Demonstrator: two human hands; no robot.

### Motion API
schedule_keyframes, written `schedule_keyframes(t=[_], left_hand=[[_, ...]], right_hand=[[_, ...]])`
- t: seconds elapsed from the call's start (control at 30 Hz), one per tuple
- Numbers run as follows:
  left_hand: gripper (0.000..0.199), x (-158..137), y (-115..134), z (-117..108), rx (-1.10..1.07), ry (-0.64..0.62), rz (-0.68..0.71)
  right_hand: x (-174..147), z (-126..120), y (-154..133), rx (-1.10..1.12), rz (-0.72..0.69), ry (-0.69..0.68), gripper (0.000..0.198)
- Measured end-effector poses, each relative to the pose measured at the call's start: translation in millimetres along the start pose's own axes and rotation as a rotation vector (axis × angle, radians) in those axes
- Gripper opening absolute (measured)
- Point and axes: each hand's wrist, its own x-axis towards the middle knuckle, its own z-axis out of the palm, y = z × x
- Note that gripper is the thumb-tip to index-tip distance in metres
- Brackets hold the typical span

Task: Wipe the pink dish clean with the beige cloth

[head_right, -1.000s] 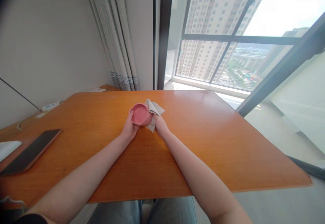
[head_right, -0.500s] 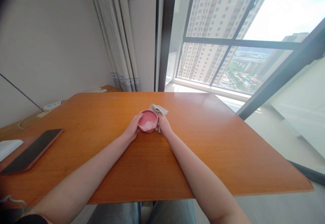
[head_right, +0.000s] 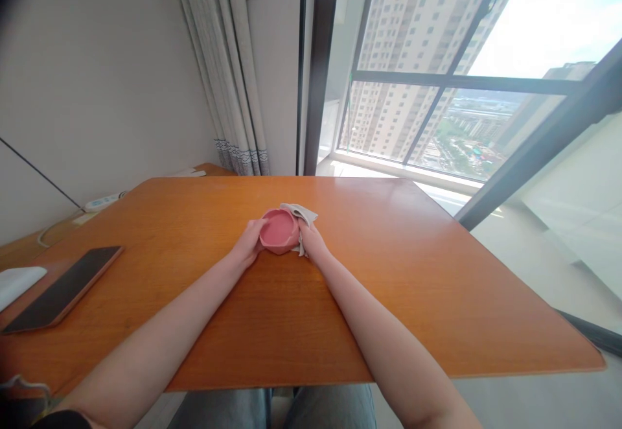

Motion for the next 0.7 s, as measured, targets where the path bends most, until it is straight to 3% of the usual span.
schedule_keyframes(t=[0.1, 0.27, 0.53, 0.7], left_hand=[[0.03, -1, 2, 2, -0.036, -0.013, 0.04], [0.027, -7, 2, 9, -0.26, -0.164, 0.178], [0.023, -6, -7, 6, -0.025, -0.078, 0.112], [0.027, -8, -5, 10, -0.134, -0.097, 0.203]], right_hand=[[0, 0, 1, 0.06, 0.086, -0.047, 0.044], [3, 4, 10, 0.141, 0.138, 0.009, 0.049], [1, -1, -4, 0.028, -0.036, 0.083, 0.042], [2, 3, 2, 0.044, 0.075, 0.034, 0.048]])
